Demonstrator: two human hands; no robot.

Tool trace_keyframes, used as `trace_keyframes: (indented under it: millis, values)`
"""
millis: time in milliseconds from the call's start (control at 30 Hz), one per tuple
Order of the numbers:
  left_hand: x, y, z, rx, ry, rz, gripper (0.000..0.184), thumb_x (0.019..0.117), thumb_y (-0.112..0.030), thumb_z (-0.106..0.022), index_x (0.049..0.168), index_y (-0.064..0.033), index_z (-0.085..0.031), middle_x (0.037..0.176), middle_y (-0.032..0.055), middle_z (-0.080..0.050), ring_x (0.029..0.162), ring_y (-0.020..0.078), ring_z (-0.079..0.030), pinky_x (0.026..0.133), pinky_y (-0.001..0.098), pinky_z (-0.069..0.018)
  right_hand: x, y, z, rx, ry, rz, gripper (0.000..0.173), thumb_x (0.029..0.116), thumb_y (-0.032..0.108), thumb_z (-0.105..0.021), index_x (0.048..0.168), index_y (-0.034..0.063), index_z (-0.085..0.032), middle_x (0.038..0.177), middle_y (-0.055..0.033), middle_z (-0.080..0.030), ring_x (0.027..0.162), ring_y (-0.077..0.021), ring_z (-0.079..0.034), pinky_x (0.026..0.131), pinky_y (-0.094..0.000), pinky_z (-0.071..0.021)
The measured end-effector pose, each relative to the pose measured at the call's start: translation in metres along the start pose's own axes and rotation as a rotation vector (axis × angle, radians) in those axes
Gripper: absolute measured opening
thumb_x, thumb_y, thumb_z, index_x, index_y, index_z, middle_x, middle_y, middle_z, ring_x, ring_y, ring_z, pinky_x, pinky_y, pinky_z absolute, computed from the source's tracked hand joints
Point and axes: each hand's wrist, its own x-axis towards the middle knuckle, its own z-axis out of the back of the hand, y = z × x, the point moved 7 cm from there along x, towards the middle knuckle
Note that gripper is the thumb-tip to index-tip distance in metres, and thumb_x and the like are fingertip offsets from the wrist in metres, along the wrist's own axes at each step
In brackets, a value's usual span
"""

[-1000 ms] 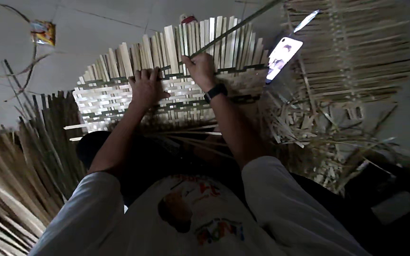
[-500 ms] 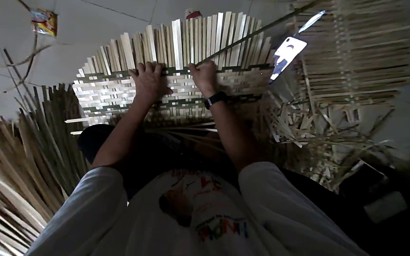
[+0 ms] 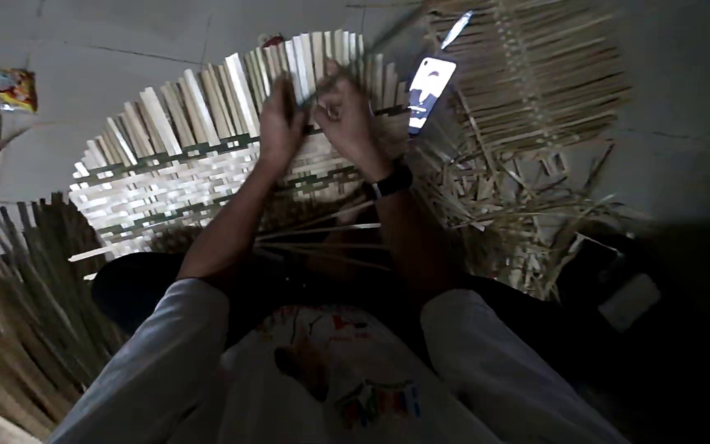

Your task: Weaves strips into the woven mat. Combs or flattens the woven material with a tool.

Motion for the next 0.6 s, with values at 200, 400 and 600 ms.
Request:
trace_keyframes:
  millis: [200,400,600]
  values:
    - [0.051,0.047,0.001,-0.416,-0.022,0.538,0.036,0.1094,-0.022,-0.043,0.135,0.0006,-0.055,0.118,0.0134,-0.062,0.101,0.017,-0.062,0.088,0.0353,-0.0539,0.067,-0.095,0.023,0.359,0.033,-0.311,0.054,0.1026,0.007,-0.055,0.153,-0.0043,-0.039,0.141,-0.0214,-0.058,0.122,-0.0254,-0.064,0.102,-0.038,-0.0537]
    - [0.044,0.036,0.012,-0.621,-0.027,0.616,0.036,0.1125,-0.03,-0.034,0.114,-0.0054,-0.061,0.078,0.0012,-0.063,0.063,0.0122,-0.062,0.06,0.0292,-0.0557,0.089,-0.106,0.0,0.441,0.132,-0.376,0.051,0.1049,0.008,-0.05,0.154,-0.0024,-0.04,0.148,-0.0222,-0.052,0.129,-0.0262,-0.058,0.103,-0.0383,-0.0509]
    - [0.04,0.023,0.022,-0.618,0.372,0.399,0.031,0.1116,-0.022,-0.032,0.115,-0.0134,-0.061,0.102,-0.0044,-0.07,0.086,0.0085,-0.068,0.081,0.0298,-0.0595,0.085,-0.1,0.01,0.456,0.062,-0.388,0.042,0.1114,0.024,-0.044,0.142,-0.0032,-0.053,0.13,-0.0221,-0.062,0.113,-0.0255,-0.065,0.097,-0.0391,-0.0552]
